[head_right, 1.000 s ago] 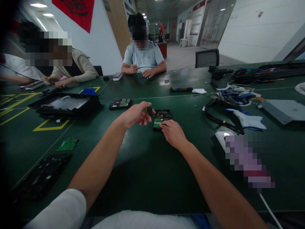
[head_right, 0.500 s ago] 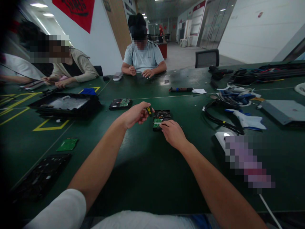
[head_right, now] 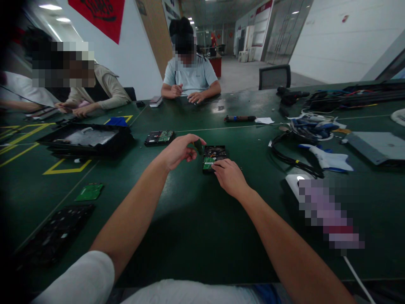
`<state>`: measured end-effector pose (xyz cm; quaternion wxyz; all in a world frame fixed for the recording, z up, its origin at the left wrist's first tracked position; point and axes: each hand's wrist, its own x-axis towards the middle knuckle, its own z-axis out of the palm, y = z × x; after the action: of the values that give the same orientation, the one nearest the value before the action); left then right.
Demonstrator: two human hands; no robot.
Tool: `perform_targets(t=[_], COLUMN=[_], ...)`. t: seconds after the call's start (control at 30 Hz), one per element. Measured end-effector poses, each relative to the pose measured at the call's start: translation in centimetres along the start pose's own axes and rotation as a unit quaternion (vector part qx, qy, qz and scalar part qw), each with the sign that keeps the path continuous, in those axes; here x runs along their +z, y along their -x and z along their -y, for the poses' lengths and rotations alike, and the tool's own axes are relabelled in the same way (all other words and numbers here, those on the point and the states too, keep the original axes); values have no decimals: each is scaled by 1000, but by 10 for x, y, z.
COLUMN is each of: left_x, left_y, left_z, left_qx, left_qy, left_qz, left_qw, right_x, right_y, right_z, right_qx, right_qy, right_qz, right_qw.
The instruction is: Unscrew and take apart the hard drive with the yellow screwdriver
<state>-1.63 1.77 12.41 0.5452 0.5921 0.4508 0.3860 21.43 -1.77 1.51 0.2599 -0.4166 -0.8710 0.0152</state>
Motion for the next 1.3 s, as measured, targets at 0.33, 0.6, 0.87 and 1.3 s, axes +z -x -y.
perform_targets(t=[0.33, 0.6, 0.87, 1.3], left_x=[6, 0, 4, 5], left_y=[2, 4, -4, 0], left_z=[-1, -3, 5, 4], left_qx=[-63, -42, 14, -25], left_qy=[113, 45, 18, 79], left_qz=[96, 51, -6, 47], left_qw=[987, 997, 1000, 995], right_x=[1, 1, 2, 1], right_y=[0, 1, 1, 0], right_z=[0, -1, -2, 0], right_qx=[-11, -5, -3, 0], right_qy=[1, -5, -3, -1], right_qz=[-6, -6, 1, 0], right_qw=[1000, 1000, 1000, 1000])
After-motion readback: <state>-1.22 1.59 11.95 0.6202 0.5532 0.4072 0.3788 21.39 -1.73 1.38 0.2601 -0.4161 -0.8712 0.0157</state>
